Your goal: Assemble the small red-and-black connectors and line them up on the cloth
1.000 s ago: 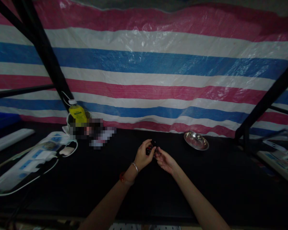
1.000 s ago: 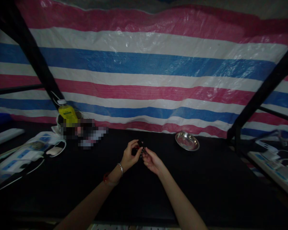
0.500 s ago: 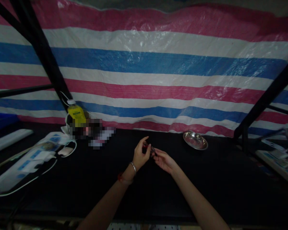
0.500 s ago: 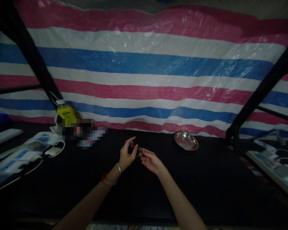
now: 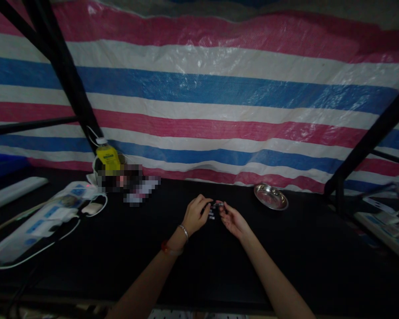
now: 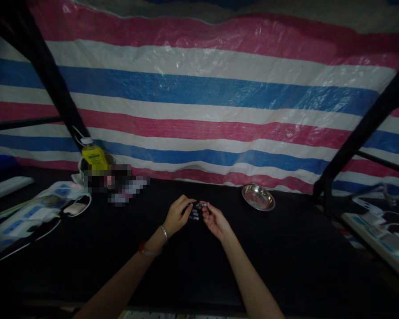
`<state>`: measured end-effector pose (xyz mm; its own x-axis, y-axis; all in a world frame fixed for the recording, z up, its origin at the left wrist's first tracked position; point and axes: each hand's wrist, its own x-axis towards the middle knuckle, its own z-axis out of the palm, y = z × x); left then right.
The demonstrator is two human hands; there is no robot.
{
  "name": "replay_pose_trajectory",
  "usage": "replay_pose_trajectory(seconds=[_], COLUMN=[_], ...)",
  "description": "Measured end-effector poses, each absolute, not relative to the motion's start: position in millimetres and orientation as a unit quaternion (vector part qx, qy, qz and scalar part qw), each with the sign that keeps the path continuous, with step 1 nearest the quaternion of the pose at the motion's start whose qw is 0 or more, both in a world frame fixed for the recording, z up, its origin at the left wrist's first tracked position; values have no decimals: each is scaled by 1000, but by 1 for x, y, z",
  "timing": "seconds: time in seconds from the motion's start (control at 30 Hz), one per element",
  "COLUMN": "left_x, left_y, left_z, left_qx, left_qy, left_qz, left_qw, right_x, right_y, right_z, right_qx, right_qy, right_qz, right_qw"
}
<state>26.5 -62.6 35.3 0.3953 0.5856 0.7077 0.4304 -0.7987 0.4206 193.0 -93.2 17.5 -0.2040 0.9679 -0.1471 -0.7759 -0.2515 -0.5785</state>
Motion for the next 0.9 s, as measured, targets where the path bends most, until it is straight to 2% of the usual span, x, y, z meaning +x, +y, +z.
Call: replay_pose_trajectory(seconds=[0.4,0.7,0.9], left_x=[28,28,28], left_y=[-58,-58,-57], left_z=[36,35,34], left_qx=[854,855,849], left_qy=[329,323,321], left_qz=[401,404,415], left_qw=[24,31,65], right_x=[195,198,202], right_y=[-92,-89,-83], right_z=[17,15,9], right_qx=[-299,-334,-349], right_qy=[-225,-236,-256], right_qz=[714,673,605], right_qw=[592,617,668])
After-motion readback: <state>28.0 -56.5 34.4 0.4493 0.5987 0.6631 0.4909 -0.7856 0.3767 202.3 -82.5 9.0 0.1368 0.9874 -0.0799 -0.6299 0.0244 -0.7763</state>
